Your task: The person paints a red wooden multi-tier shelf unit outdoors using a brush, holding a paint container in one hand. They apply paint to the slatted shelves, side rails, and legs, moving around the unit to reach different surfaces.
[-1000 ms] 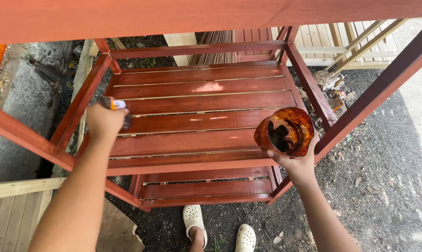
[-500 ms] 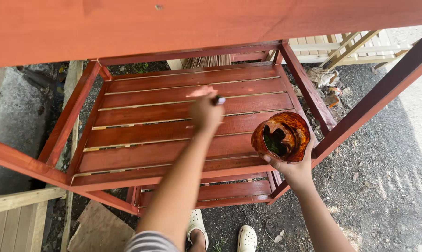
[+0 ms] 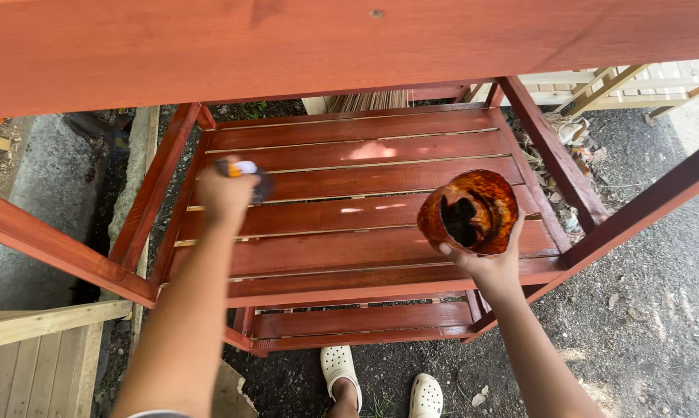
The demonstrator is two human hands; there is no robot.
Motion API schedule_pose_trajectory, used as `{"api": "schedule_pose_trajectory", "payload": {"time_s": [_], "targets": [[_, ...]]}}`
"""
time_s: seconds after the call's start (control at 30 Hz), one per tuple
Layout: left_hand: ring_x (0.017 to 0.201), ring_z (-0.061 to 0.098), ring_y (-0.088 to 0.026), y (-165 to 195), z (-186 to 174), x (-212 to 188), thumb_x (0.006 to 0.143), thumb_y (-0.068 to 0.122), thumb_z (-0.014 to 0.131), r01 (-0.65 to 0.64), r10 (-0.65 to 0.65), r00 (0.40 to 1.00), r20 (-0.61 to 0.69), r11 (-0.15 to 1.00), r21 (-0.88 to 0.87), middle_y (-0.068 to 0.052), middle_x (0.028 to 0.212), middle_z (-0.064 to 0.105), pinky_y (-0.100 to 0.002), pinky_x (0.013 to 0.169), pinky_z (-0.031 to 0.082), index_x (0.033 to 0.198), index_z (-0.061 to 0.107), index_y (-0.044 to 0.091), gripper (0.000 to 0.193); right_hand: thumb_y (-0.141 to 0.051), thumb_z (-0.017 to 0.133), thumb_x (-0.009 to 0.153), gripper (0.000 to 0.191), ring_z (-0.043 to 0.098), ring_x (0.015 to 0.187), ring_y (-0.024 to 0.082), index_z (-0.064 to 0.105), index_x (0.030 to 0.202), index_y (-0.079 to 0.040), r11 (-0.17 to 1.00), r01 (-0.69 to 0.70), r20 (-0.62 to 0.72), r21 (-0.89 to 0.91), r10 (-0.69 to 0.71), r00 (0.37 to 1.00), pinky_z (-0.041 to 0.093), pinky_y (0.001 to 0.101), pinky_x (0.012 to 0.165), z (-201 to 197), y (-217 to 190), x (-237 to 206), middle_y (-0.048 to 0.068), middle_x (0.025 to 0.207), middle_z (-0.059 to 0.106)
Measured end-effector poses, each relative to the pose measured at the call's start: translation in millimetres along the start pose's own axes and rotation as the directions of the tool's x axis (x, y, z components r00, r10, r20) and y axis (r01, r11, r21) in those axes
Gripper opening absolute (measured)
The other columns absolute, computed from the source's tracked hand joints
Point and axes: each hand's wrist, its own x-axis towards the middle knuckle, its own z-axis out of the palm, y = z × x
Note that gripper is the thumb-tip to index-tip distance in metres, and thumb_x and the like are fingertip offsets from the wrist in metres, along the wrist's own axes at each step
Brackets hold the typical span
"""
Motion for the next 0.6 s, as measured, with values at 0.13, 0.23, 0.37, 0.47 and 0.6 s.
{"api": "schedule_pose_trajectory", "payload": {"time_s": [0.13, 0.23, 0.37, 0.47, 0.6], "targets": [[0.082, 0.073, -0.034, -19.1, -70.6, 32.9, 0.085, 0.013, 0.080, -0.310, 0.350, 0.937, 0.016, 0.808, 0.501, -0.019, 0.087, 0.074, -0.043, 0.073, 0.058, 0.099, 0.078, 0.009, 0.015, -0.012, 0.092, 0.068, 0.100, 0.061, 0.128, 0.024, 0.027, 0.144, -0.008, 0.997, -0.037, 0.019, 0.063, 0.035, 0.999, 0.054, 0.0397, 0.108, 27.6, 12.1, 3.8, 0.014, 0.138, 0.055], [0.080, 0.069, -0.040, -23.3, -74.9, 43.0, 0.093, 0.018, 0.071, -0.408, 0.438, 0.885, 0.160, 0.560, 0.721, -0.018, 0.088, 0.073, -0.049, 0.070, 0.056, 0.098, 0.080, 0.014, 0.011, -0.010, 0.092, 0.067, 0.102, 0.060, 0.128, 0.025, 0.027, 0.145, -0.008, 0.997, -0.067, 0.011, 0.025, 0.066, 0.998, 0.053, 0.0393, 0.109, 32.1, 15.1, -1.4, 0.014, 0.138, 0.055], [0.079, 0.069, -0.041, -20.9, -69.3, 45.9, 0.085, 0.018, 0.069, -0.396, 0.372, 0.901, 0.223, 0.497, 0.772, -0.017, 0.087, 0.073, -0.053, 0.069, 0.055, 0.102, 0.081, 0.021, 0.021, -0.010, 0.093, 0.068, 0.100, 0.059, 0.130, 0.025, 0.029, 0.145, -0.007, 0.996, -0.013, 0.026, 0.089, 0.011, 1.000, 0.053, 0.0400, 0.111, 20.6, 16.3, -3.2, 0.014, 0.139, 0.054], [0.077, 0.070, -0.039, -14.1, -51.1, 30.6, 0.086, 0.020, 0.070, -0.460, 0.452, 0.854, 0.258, 0.421, 0.782, -0.016, 0.086, 0.073, -0.052, 0.068, 0.055, 0.104, 0.080, 0.019, 0.020, -0.011, 0.093, 0.067, 0.100, 0.059, 0.129, 0.025, 0.028, 0.144, -0.007, 0.999, -0.034, -0.010, 0.028, 0.035, 0.999, 0.053, 0.0400, 0.110, -0.4, 16.8, -9.7, 0.013, 0.137, 0.054], [0.079, 0.071, -0.037, 10.8, 31.0, -23.7, 0.084, 0.020, 0.072, -0.509, 0.417, 0.851, 0.319, 0.511, 0.692, -0.014, 0.085, 0.073, -0.052, 0.067, 0.055, 0.103, 0.079, 0.020, 0.019, -0.010, 0.091, 0.068, 0.099, 0.059, 0.129, 0.025, 0.029, 0.145, -0.008, 0.996, 0.024, -0.034, 0.089, -0.021, 0.999, 0.053, 0.0404, 0.110, -30.1, 14.7, -22.7, 0.013, 0.139, 0.054]]}}
